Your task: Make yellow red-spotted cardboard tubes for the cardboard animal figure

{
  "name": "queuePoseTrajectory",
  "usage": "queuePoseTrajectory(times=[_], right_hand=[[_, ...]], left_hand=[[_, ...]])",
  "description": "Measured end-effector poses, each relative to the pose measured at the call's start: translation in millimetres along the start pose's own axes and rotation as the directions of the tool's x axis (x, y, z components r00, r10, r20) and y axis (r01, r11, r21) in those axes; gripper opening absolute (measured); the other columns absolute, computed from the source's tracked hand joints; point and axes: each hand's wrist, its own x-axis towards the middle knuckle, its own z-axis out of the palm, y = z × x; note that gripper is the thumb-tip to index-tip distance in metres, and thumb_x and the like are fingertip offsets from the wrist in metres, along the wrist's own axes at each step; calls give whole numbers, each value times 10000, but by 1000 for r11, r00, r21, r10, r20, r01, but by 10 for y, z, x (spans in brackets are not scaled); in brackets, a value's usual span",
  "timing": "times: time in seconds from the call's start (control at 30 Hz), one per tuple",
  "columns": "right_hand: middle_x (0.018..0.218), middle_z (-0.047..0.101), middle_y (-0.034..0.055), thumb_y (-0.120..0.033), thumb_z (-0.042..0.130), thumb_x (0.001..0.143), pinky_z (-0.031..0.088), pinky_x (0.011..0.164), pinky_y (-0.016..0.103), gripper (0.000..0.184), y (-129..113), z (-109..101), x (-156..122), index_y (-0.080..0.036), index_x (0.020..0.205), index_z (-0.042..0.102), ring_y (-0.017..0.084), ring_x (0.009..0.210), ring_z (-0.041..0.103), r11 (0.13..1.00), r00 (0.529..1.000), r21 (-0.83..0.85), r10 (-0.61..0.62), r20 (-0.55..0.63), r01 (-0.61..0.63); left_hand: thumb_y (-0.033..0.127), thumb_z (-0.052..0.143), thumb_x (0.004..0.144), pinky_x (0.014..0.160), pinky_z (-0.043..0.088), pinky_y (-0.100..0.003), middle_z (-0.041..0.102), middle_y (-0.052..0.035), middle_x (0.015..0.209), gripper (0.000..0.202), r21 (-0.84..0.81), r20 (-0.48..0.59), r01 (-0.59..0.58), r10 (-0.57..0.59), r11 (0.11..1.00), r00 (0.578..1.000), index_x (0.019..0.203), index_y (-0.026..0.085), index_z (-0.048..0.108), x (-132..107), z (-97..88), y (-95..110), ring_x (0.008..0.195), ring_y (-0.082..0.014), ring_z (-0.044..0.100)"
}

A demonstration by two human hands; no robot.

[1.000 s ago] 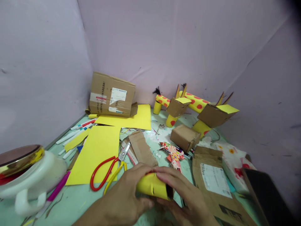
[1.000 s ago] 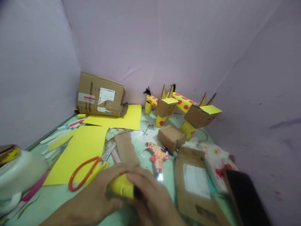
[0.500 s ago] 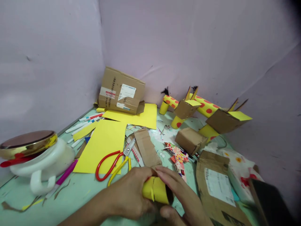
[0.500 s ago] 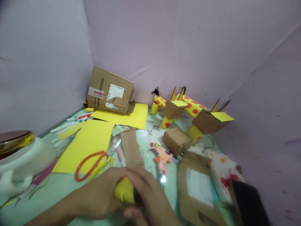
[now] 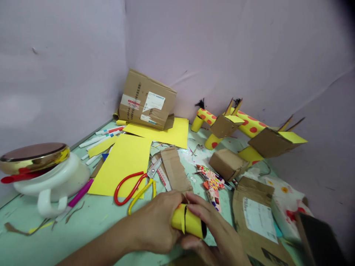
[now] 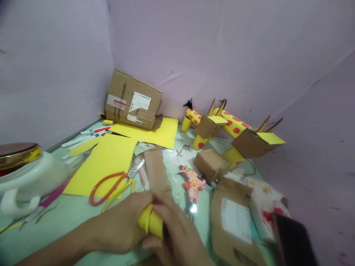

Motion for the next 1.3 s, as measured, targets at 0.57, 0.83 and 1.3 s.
queuePoseTrajectory(times=[0.57, 0.83, 1.3], right_hand=[[1345, 489, 150, -363, 611, 821, 438, 996, 363, 570, -25, 26, -50, -218, 1325, 387, 268, 1217, 493, 998, 997, 31, 60, 41, -62], [1431, 394, 115, -495, 440, 885, 506, 893, 395, 571, -117, 80, -122, -302, 1396, 273, 280, 1240, 464, 538, 768, 615, 613, 185, -577], [1243, 562, 47, -432, 523, 864, 426, 918, 335, 397, -163, -68, 44, -284, 1232, 492, 230, 1112, 526, 381, 736, 725, 629, 251, -574]], left_hand=[[171, 658, 641, 684, 453, -305, 594, -57, 948, 324, 14, -58, -30, 31, 999, 998, 944, 186, 544, 19, 61, -38, 826, -226, 571], [-71, 410, 617, 792, 442, -391, 520, -102, 990, 527, 514, -222, -117, 263, 850, 939, 1075, 169, 515, 28, 158, -208, 916, -249, 487], [507, 530, 784, 552, 504, -258, 572, -76, 1154, 478, -417, -231, 37, -145, 908, 962, 1180, 242, 499, -15, 6, -40, 708, -177, 601]])
